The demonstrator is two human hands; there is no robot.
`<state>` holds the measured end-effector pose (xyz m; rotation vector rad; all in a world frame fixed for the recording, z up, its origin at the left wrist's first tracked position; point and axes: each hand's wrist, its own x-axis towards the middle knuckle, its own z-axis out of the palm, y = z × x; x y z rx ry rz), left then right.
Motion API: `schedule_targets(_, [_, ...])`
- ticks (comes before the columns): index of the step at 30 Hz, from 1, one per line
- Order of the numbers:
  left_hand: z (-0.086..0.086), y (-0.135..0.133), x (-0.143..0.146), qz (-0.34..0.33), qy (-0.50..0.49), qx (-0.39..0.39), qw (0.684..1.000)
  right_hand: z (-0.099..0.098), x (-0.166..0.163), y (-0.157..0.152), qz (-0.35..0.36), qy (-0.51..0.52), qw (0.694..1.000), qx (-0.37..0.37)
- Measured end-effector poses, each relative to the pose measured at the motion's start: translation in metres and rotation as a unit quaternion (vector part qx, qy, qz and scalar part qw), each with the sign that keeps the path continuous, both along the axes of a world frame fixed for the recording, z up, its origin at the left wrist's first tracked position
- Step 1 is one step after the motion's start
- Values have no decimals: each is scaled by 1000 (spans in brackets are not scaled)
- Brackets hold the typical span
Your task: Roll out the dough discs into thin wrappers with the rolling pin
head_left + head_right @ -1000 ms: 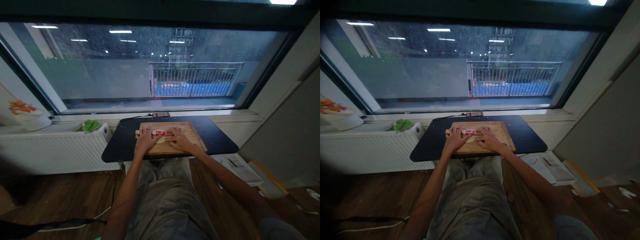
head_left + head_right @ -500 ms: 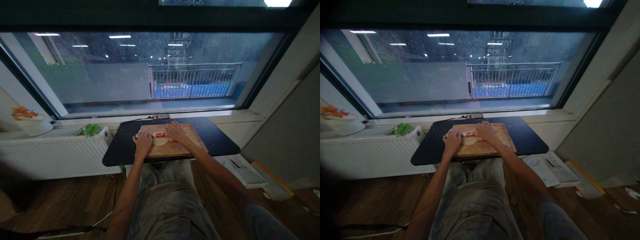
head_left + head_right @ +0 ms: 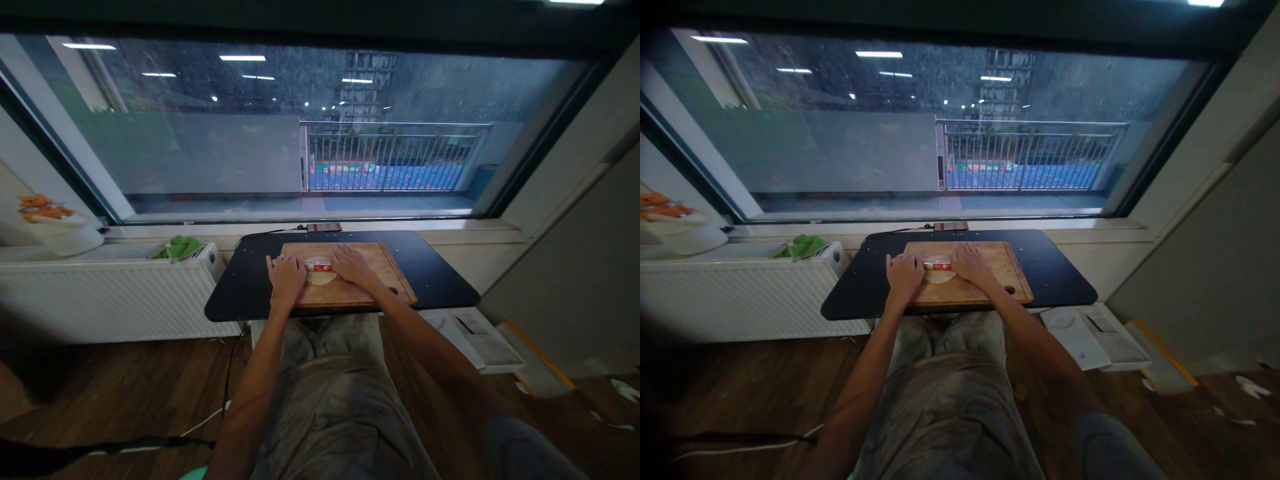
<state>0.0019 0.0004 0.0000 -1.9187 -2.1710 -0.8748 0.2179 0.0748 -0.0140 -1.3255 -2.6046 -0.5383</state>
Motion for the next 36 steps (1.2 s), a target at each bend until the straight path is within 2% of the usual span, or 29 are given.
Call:
schedule_targets(6, [5, -10, -3, -3, 37, -23, 999, 3, -2, -27, -9, 7, 1000, 10])
schedule_targets(12, [4, -28, -7, -17, 27, -10, 999, 17, -12, -65, -95, 93, 991, -33])
schedule_targets(17, [-2, -39, -10, -25, 29, -1, 999, 18, -19, -88, -108, 130, 986, -3])
schedule_targets(21, [-4, -39, -11, -28, 28, -4, 999, 10, -20, -92, -105, 159, 981, 24])
schedule_targets(32, [-5, -37, -11, -38, 24, 9, 999, 0, -21, -98, -122, 177, 976, 35])
schedule_targets(36, [-4, -34, -11, -42, 24, 14, 999, 0, -22, -102, -144, 180, 973, 18])
